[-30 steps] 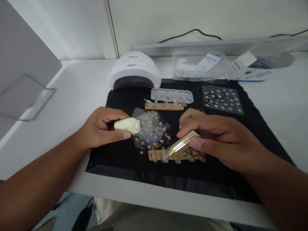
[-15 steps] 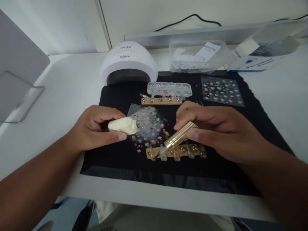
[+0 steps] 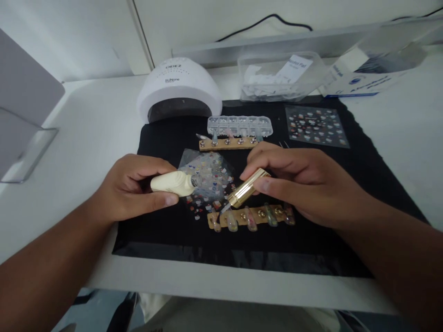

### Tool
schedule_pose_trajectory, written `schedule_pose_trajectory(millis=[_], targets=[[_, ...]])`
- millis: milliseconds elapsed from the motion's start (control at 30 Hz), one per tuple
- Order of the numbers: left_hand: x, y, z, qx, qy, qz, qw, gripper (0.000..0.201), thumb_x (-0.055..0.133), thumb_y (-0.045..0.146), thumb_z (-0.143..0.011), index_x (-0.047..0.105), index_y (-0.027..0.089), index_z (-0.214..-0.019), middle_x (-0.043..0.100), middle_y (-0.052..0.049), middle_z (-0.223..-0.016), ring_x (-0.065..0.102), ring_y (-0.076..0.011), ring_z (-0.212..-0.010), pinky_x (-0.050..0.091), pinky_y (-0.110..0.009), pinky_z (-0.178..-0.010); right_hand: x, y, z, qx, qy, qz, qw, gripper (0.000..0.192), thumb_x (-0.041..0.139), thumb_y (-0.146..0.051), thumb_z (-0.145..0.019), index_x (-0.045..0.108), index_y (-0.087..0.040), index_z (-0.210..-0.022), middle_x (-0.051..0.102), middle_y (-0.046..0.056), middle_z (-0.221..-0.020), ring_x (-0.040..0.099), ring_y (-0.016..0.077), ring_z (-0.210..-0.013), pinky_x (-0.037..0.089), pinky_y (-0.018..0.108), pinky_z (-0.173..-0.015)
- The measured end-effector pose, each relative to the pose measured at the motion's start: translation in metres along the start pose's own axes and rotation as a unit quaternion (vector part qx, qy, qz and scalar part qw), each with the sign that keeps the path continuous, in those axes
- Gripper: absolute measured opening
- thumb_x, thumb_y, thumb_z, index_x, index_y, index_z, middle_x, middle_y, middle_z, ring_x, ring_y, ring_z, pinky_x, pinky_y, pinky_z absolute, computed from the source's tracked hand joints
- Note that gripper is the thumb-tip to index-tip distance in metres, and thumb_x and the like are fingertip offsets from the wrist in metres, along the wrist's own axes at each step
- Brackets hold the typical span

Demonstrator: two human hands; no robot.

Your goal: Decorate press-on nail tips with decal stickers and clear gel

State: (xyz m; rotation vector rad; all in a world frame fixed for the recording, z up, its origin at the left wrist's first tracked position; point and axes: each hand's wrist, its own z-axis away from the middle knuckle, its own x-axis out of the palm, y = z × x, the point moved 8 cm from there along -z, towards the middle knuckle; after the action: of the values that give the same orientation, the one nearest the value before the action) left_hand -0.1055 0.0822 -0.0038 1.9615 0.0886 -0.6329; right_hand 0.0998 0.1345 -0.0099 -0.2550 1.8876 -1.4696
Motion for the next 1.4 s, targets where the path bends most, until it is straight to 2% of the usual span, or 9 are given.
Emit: schedule_pose_trajectory(millis=[167, 367, 600, 767, 933, 1067, 1233, 1400], targets=[[0.000, 0.000, 0.000, 0.005, -0.005, 0.000, 1.000, 0.009, 0.077, 0.025, -0.083, 0.075, 0.017, -0.087, 0.067, 0.000, -0.064, 0.054, -0.0090, -0.051, 0.041, -0.017, -0.045, -0.001, 0.001, 0.000, -0.002, 0.000, -0.033, 0.999, 0.010, 0.068, -0.029, -0.083, 0.075, -0.025, -0.079, 0.066, 0.001, -0.078, 0.062, 0.0167, -0.069, 0.047, 0.031, -0.061], [0.000, -0.003, 0.001, -0.027, -0.009, -0.010, 1.000, 0.007, 0.077, 0.023, -0.081, 0.075, 0.017, -0.085, 0.064, 0.001, -0.061, 0.052, -0.0094, -0.050, 0.040, -0.018, -0.045, -0.002, 0.002, -0.003, 0.008, 0.003, -0.021, 1.000, 0.013, 0.068, -0.032, -0.083, 0.076, -0.023, -0.078, 0.067, 0.000, -0.076, 0.064, 0.0151, -0.068, 0.047, 0.029, -0.062], [0.003, 0.000, -0.002, -0.003, -0.016, -0.002, 1.000, 0.005, 0.076, 0.019, -0.082, 0.074, 0.015, -0.084, 0.065, 0.002, -0.063, 0.053, -0.0076, -0.051, 0.041, -0.015, -0.047, -0.001, 0.004, -0.002, 0.009, 0.003, -0.020, 1.000, 0.014, 0.067, -0.032, -0.082, 0.076, -0.022, -0.079, 0.066, 0.002, -0.076, 0.062, 0.0159, -0.067, 0.048, 0.028, -0.060], [0.003, 0.002, -0.003, 0.001, -0.014, 0.003, 1.000, 0.006, 0.076, 0.018, -0.081, 0.074, 0.015, -0.086, 0.066, 0.002, -0.065, 0.053, -0.0074, -0.052, 0.042, -0.014, -0.048, -0.005, 0.005, -0.003, 0.004, 0.027, -0.029, 0.999, 0.012, 0.069, -0.030, -0.081, 0.076, -0.021, -0.078, 0.066, 0.001, -0.076, 0.062, 0.0138, -0.066, 0.047, 0.026, -0.061], [0.003, 0.003, -0.004, 0.000, -0.010, 0.007, 1.000, 0.006, 0.076, 0.017, -0.080, 0.073, 0.014, -0.083, 0.064, 0.002, -0.064, 0.052, -0.0071, -0.051, 0.041, -0.014, -0.047, -0.003, 0.007, -0.003, 0.015, 0.006, -0.046, 0.999, 0.012, 0.068, -0.030, -0.080, 0.076, -0.021, -0.078, 0.067, 0.001, -0.076, 0.064, 0.0138, -0.066, 0.049, 0.025, -0.061], [0.004, 0.003, -0.004, 0.007, -0.012, 0.004, 1.000, 0.006, 0.075, 0.017, -0.080, 0.072, 0.014, -0.084, 0.064, 0.002, -0.063, 0.052, -0.0071, -0.051, 0.041, -0.014, -0.048, -0.006, 0.010, -0.003, 0.031, 0.036, -0.013, 0.999, 0.011, 0.068, -0.029, -0.079, 0.076, -0.021, -0.079, 0.068, 0.002, -0.079, 0.065, 0.0154, -0.068, 0.051, 0.027, -0.062], [0.004, 0.002, -0.003, 0.007, -0.007, 0.016, 1.000, 0.006, 0.075, 0.018, -0.081, 0.072, 0.014, -0.084, 0.065, 0.003, -0.066, 0.054, -0.0064, -0.053, 0.042, -0.012, -0.049, -0.004, 0.013, -0.003, 0.041, 0.021, -0.064, 0.997, 0.014, 0.067, -0.033, -0.080, 0.075, -0.021, -0.079, 0.069, 0.002, -0.075, 0.064, 0.0152, -0.064, 0.049, 0.026, -0.058], [0.005, 0.001, -0.003, 0.001, -0.015, 0.016, 1.000, 0.004, 0.074, 0.016, -0.081, 0.072, 0.016, -0.085, 0.063, 0.004, -0.066, 0.052, -0.0055, -0.053, 0.040, -0.011, -0.050, -0.008, 0.010, -0.003, 0.034, 0.048, -0.011, 0.998, 0.011, 0.069, -0.031, -0.078, 0.077, -0.023, -0.077, 0.069, 0.002, -0.080, 0.064, 0.0166, -0.070, 0.048, 0.028, -0.063]])
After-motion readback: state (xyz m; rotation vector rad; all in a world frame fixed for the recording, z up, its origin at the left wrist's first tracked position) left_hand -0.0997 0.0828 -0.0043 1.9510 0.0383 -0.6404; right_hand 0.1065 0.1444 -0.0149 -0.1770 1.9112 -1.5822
